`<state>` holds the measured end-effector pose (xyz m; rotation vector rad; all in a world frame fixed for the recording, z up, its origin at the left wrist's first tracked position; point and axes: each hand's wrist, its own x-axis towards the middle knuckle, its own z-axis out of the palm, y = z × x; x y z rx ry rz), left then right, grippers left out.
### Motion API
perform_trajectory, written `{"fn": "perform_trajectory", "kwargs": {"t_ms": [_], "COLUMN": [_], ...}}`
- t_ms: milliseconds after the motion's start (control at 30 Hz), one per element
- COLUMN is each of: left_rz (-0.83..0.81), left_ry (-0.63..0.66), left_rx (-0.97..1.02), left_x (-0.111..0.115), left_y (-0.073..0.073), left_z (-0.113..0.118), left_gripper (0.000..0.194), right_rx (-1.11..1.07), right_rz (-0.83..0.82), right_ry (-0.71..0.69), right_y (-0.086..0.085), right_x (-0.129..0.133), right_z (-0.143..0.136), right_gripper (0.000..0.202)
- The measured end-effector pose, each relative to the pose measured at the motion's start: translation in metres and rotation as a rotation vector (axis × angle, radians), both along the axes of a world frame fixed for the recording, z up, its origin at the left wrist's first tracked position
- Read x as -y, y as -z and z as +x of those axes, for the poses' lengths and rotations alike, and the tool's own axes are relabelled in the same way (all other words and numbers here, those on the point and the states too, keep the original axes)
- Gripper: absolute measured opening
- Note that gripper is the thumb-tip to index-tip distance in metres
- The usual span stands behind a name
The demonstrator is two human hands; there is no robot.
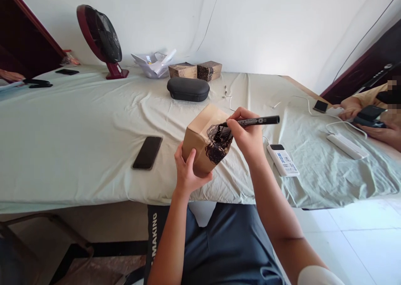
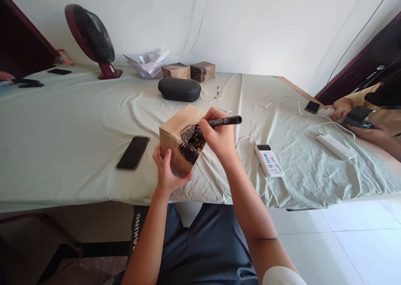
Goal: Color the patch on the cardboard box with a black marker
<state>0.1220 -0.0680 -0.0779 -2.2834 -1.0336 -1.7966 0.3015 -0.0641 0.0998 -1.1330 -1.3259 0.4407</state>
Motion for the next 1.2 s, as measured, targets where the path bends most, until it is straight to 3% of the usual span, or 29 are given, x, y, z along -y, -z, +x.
{"fn": "perform_trajectory", "kwargs": {"t_ms": [333, 833, 1033, 1200], "left_rz": [0.031, -0.055, -0.189, -0.333], "left_ry": [-0.002, 0.047, 0.142, 0.156], "left_rx": [0.001, 0.081, 0.206, 0.229], "left_x": [-0.009, -0.015, -0.020, -0.022], "left_y": [0.015, 0.025, 0.039, 0.043], "left_z": [-0.011, -0.015, -0.018, -0.021], "left_gripper": [0.130, 0.133, 0.126, 0.144], "right_rx": [-0.100, -0.260, -0.284, -0.191], "right_rz": [-0.094, -0.127, 0.021, 0.193], "right_ry": [0.006, -0.185, -0.228, -0.195], "right_y": [0.010, 0.014, 0.026, 0.043], "right_x": [-0.016, -0.022, -0.017, -0.013], "right_z": [0.025, 0.033, 0.027, 0.015], "right_gripper": [0.020, 0.025, 0.020, 0.016]}}
